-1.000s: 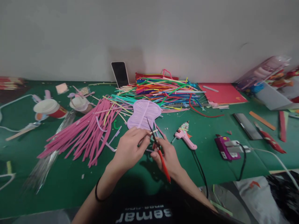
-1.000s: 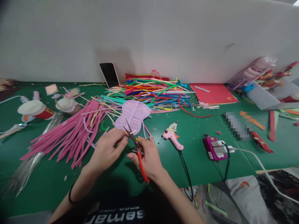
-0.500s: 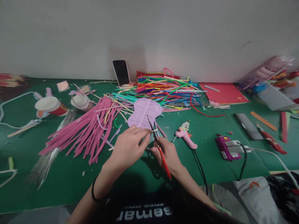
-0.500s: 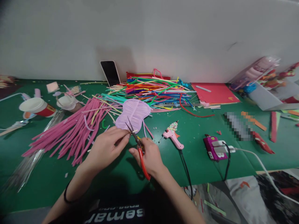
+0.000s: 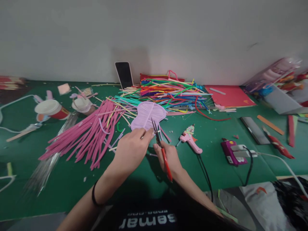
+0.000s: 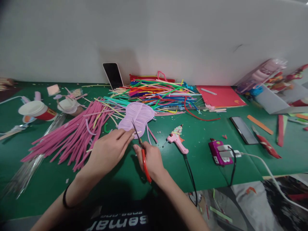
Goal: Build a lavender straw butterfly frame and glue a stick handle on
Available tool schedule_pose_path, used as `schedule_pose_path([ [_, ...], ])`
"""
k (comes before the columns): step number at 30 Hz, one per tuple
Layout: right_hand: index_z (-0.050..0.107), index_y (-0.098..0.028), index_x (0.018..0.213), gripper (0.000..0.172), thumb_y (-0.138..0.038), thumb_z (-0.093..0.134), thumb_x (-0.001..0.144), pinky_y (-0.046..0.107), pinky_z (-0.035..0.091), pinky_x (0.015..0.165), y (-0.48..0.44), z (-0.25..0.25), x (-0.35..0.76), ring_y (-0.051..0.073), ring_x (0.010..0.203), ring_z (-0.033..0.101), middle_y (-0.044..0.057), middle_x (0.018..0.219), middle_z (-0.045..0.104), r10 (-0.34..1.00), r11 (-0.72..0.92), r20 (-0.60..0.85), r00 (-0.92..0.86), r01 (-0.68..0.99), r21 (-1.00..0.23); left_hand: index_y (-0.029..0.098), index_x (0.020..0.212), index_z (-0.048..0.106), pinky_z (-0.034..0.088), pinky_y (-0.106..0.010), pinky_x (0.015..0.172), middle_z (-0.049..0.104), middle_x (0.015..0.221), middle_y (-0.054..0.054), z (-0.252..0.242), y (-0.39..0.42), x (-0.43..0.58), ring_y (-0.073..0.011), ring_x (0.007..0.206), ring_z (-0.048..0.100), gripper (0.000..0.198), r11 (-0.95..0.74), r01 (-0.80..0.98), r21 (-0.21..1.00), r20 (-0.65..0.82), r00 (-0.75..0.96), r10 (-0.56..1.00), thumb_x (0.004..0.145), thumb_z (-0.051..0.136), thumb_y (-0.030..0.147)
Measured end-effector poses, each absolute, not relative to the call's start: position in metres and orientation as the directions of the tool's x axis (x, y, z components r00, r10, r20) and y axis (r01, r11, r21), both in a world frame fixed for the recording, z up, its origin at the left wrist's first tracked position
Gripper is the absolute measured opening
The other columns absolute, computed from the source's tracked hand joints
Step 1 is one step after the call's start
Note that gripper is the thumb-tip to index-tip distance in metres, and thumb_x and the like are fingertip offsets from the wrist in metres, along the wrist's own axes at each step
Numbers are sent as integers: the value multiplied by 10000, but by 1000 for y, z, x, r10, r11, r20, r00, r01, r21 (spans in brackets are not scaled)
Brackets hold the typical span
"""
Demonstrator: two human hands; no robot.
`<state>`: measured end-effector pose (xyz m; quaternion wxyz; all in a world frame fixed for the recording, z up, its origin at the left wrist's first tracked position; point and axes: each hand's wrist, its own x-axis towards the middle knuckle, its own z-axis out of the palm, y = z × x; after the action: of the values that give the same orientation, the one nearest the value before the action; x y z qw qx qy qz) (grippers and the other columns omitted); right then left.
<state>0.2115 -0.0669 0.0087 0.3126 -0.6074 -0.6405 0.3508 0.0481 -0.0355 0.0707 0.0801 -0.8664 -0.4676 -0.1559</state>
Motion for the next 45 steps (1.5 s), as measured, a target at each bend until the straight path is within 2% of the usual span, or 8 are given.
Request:
schedule_pose_path([
  [6, 407, -225, 681, 459, -577, 412, 975, 244, 234, 517, -63, 15, 211, 104, 488, 323, -58, 528, 389, 997, 26, -20, -79, 546, -838, 109, 1076, 664, 423, -319, 568, 694, 791, -47, 59, -33, 44, -195, 677, 641, 224, -583, 794, -172, 519, 576, 632, 916, 510, 82],
  [13, 448, -220, 715, 409, -547, 422, 960, 254, 261, 564, -58, 16, 212, 129, 535, 436, -14, 592, 500, 997, 77, 49, -60, 661, -746, 157, 917, 707, 462, -250, 680, 747, 864, -39, 64, -14, 36, -162, 785, 691, 214, -607, 639, 473, 416, 446, 793, 963, 501, 193],
  [19, 495, -204, 722, 423, -540, 392, 957, 261, 283, 581, -54, 11, 217, 153, 580, 503, 44, 669, 586, 986, 147, 157, -60, 759, -634, 140, 835, 707, 306, -226, 415, 548, 527, 28, 78, 12, 27, -83, 386, 417, 361, -138, 425, 895, -147, 573, 806, 943, 507, 421],
  [29, 412, -229, 648, 466, -561, 359, 970, 262, 253, 553, -49, 7, 220, 136, 493, 420, -10, 515, 466, 999, 15, 31, 10, 706, -708, 160, 1067, 686, 400, -277, 565, 703, 815, -79, 52, -15, 55, -177, 681, 666, 289, -561, 827, -13, 407, 517, 753, 1009, 405, 196],
  [35, 505, -212, 698, 447, -544, 378, 969, 257, 265, 544, -54, 7, 225, 138, 488, 472, 6, 540, 532, 994, 62, 110, 16, 742, -667, 166, 843, 692, 441, -248, 624, 709, 769, -39, 62, 1, 52, -152, 684, 657, 263, -602, 642, 476, 361, 481, 799, 976, 482, 251],
  [39, 562, -186, 733, 468, -529, 360, 978, 259, 289, 563, -57, 5, 229, 148, 535, 528, 54, 629, 623, 974, 133, 225, 3, 799, -587, 159, 740, 633, 361, -215, 436, 566, 541, 32, 75, 16, 43, -88, 398, 486, 325, -216, 406, 888, -58, 564, 824, 944, 527, 389],
  [42, 588, -179, 751, 481, -543, 368, 976, 263, 278, 560, -56, 2, 229, 151, 527, 532, 60, 625, 632, 978, 112, 210, 12, 817, -565, 160, 815, 642, 373, -215, 426, 595, 575, 21, 76, 16, 42, -99, 402, 512, 342, -163, 455, 875, -171, 606, 777, 963, 488, 428],
  [45, 582, -195, 720, 503, -566, 363, 979, 264, 256, 546, -53, 1, 227, 145, 489, 505, 32, 548, 584, 992, 30, 113, 49, 791, -611, 156, 931, 681, 418, -238, 528, 702, 787, -62, 69, 1, 52, -154, 608, 642, 299, -430, 749, 504, 106, 440, 892, 992, 469, 358],
])
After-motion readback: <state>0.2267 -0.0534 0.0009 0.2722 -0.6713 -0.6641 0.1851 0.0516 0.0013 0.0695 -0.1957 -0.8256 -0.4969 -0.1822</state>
